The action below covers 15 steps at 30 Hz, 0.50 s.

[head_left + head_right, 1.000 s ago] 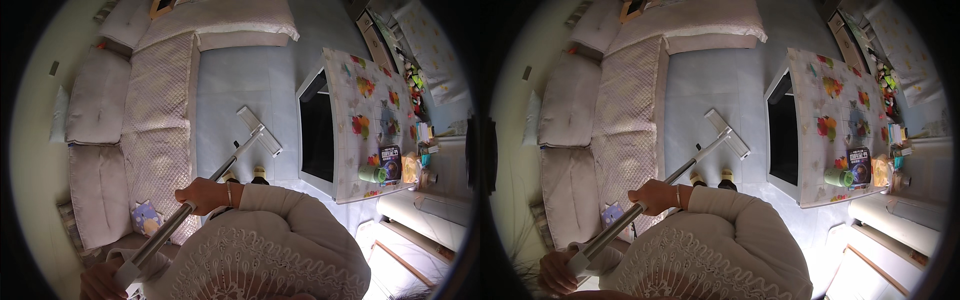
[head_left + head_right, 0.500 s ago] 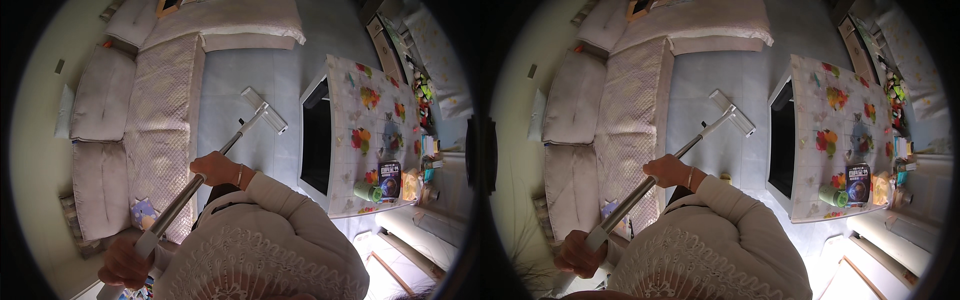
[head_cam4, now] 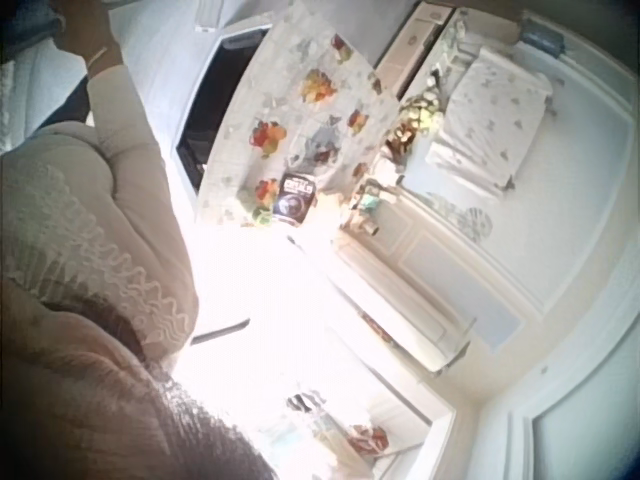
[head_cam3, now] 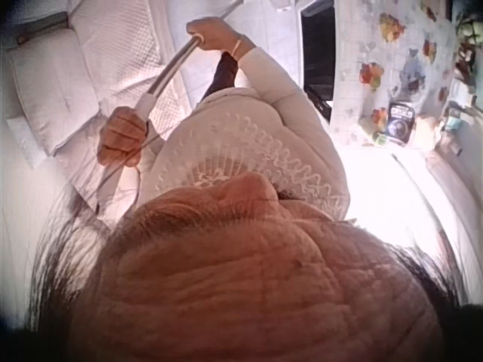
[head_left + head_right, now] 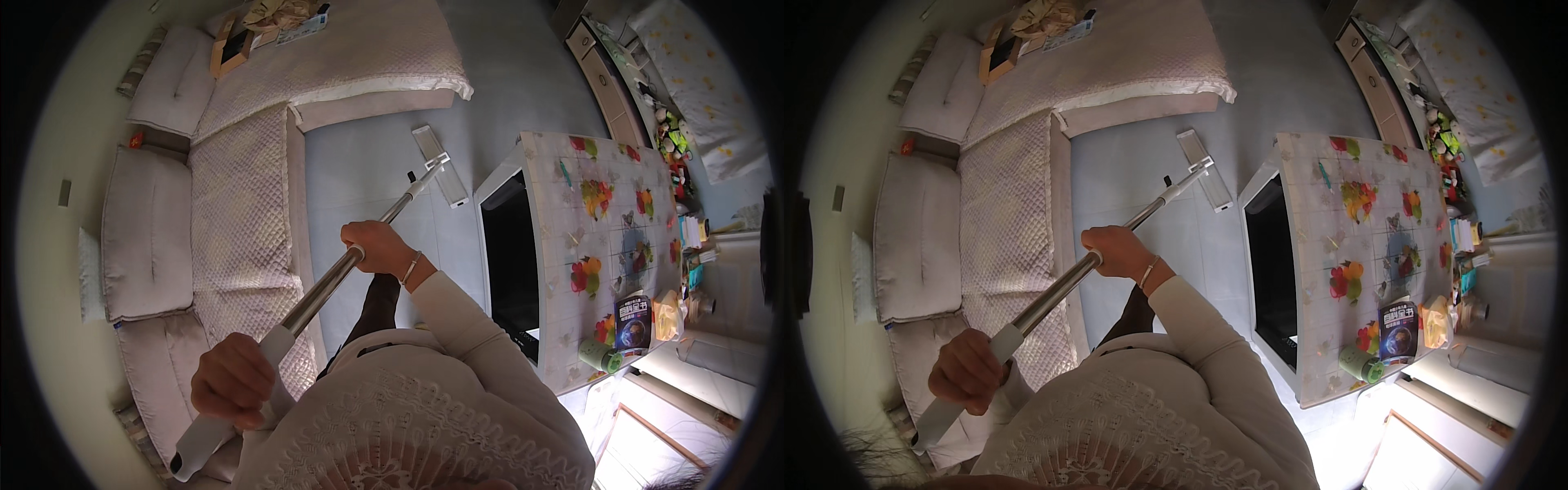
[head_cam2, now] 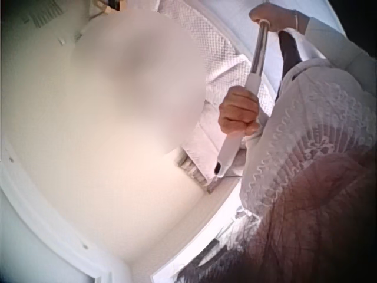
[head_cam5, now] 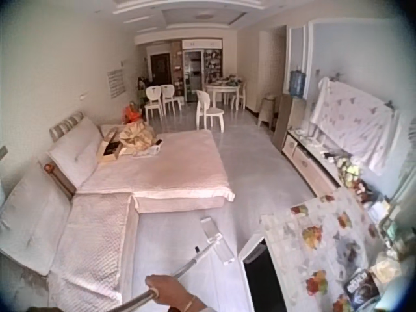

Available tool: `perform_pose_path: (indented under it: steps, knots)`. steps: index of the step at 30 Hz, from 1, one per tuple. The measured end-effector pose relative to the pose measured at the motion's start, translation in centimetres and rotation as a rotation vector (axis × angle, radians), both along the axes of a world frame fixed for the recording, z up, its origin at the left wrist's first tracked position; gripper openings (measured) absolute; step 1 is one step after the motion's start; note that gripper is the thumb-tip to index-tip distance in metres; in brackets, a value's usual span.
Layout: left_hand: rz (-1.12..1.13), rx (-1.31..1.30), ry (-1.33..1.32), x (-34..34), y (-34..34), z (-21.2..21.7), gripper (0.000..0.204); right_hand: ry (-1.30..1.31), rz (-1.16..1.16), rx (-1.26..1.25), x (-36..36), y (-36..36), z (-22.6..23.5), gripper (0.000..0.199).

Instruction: The person mops the tiled floor of a living room using a flat mop and a bucket. They repeatedly dip the mop into the bucket, wring it, and push it across the floor around furniture and toys.

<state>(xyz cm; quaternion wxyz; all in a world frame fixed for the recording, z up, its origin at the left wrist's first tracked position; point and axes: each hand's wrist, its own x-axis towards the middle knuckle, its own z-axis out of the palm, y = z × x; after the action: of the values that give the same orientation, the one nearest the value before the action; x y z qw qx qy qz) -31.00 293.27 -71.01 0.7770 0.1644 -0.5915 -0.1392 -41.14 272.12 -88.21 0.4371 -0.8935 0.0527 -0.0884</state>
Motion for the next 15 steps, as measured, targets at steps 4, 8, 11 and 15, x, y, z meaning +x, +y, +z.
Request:
perform_pose_path:
  steps: [4,8,11,15]
  knots:
    - [-0.097,-0.041,-0.025,7.5,-6.2,-1.5,0.028,0.051,-0.064,0.006,5.0,-5.7,-0.5,0.019]
    - [-0.086,-0.012,0.026,13.1,-11.7,-3.8,0.030,0.035,-0.186,-0.030,9.3,-11.3,-1.2,0.022]
    - [0.005,-0.034,0.088,14.6,-16.1,-6.1,0.032,-0.080,-0.389,-0.020,10.5,-14.7,-3.3,0.029]
    - [0.142,0.056,0.129,13.4,-21.7,-9.2,0.033,-0.081,-0.623,0.061,10.9,-19.5,-6.2,0.032]
